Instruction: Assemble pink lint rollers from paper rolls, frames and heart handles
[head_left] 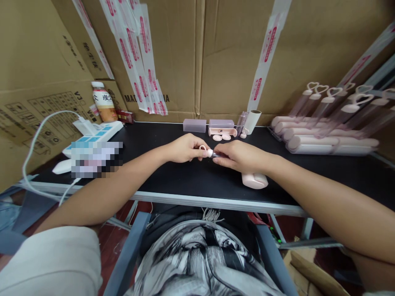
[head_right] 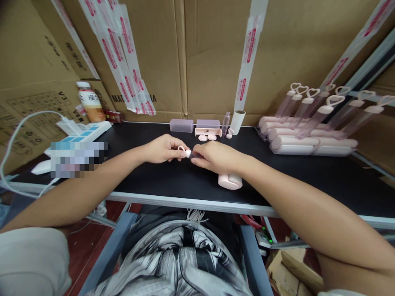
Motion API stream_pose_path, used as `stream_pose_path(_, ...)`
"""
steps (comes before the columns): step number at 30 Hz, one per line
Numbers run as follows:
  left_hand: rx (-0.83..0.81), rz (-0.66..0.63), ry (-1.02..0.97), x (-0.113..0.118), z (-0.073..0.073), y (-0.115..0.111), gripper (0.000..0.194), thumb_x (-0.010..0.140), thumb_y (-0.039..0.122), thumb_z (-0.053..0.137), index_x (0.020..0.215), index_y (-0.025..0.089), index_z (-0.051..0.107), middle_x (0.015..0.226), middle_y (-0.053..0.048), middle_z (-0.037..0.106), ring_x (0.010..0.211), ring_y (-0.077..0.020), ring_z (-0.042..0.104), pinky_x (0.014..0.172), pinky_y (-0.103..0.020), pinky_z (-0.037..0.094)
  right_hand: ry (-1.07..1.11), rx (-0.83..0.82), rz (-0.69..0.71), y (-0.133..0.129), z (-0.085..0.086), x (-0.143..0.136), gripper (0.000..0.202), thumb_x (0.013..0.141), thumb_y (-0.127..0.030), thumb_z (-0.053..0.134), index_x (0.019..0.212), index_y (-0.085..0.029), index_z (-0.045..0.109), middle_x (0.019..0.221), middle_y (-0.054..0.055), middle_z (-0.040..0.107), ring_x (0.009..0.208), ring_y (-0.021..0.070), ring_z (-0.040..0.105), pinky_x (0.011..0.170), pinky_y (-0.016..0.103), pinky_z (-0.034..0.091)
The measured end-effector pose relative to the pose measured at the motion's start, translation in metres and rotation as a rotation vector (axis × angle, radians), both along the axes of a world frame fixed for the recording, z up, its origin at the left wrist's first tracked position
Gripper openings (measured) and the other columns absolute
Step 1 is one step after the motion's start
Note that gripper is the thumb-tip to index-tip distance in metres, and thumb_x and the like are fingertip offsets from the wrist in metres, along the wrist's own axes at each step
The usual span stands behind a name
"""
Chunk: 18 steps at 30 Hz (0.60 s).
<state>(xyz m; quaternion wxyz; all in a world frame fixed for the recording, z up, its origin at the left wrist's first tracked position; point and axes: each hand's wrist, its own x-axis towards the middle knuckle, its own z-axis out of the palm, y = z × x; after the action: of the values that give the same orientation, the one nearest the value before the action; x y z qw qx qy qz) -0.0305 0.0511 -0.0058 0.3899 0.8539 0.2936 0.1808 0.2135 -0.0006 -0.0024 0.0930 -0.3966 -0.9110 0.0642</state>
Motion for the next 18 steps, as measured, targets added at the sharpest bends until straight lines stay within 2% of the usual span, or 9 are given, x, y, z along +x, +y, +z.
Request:
stream_pose_path(8, -0.127, 0.048, -0.122, 0.007, -0.015, 0.001, 0.044, 0.086, 0.048, 0.081, 0.108, 0.01, 0.078, 0.071, -0.002, 0.072, 0.042, -0.0034, 0.049, 0.041, -0.017, 0.041, -0.084, 0.043, -0.032, 0.002, -0.001, -0.001, 0.026, 0.105, -0.038, 0.054, 0.092, -0.018, 0.063, 0.084, 0.008, 0.071, 0.07, 0.0186, 0.059, 0.063, 0.029, 0.031)
stream_pose_path(18, -0.19, 0.066, -0.195, 0.013, -0.019, -0.002, 0.041, 0.083, 0.044, 0.085, 0.099, 0.008, 0.076, 0.068, -0.002, 0.071, 0.039, -0.0028, 0.049, 0.039, -0.017, 0.039, -0.14, 0.089, -0.02, 0.004, -0.004, 0.0, 0.028, 0.106, -0.039, 0.053, 0.092, -0.017, 0.062, 0.087, 0.01, 0.073, 0.072, 0.0194, 0.062, 0.062, 0.03, 0.031)
